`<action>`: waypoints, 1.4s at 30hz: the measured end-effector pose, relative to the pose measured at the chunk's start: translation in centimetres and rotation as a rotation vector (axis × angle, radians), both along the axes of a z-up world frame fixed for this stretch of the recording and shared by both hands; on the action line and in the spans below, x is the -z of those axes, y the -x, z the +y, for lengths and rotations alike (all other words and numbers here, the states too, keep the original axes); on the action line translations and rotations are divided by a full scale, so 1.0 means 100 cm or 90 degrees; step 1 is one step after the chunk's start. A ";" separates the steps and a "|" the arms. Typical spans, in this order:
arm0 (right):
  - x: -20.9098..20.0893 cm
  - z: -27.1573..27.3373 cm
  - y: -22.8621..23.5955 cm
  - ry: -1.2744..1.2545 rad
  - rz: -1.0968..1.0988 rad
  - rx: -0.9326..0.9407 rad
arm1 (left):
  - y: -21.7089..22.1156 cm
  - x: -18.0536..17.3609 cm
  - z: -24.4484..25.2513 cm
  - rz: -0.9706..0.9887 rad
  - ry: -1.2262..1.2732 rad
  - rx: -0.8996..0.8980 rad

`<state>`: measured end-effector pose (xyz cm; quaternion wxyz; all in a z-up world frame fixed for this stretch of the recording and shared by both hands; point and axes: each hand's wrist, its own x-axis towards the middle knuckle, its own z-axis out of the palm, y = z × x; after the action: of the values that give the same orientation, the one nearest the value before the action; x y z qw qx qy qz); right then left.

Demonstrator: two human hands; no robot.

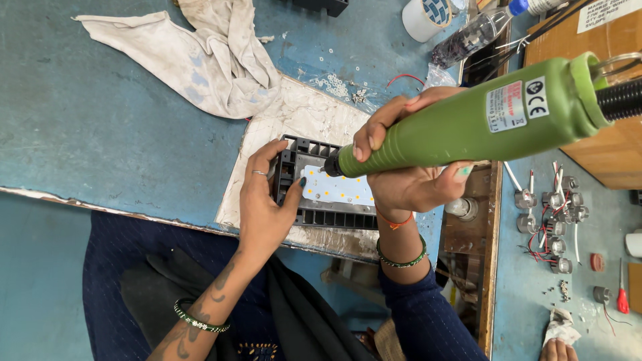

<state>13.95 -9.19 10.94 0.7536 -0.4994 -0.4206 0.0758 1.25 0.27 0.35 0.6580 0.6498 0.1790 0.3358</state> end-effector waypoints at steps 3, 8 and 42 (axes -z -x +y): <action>0.004 -0.002 -0.002 0.016 0.011 -0.014 | 0.001 0.000 0.001 0.017 0.003 0.007; 0.005 -0.003 -0.006 0.025 0.014 -0.021 | 0.002 -0.001 0.001 0.004 0.038 0.022; -0.014 -0.077 -0.022 -0.062 0.001 0.149 | 0.003 0.006 0.002 -0.001 0.027 0.063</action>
<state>16.13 -16.86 12.31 0.7810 -0.5078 -0.3622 -0.0325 0.97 0.42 -0.27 0.6877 0.6434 0.1530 0.2996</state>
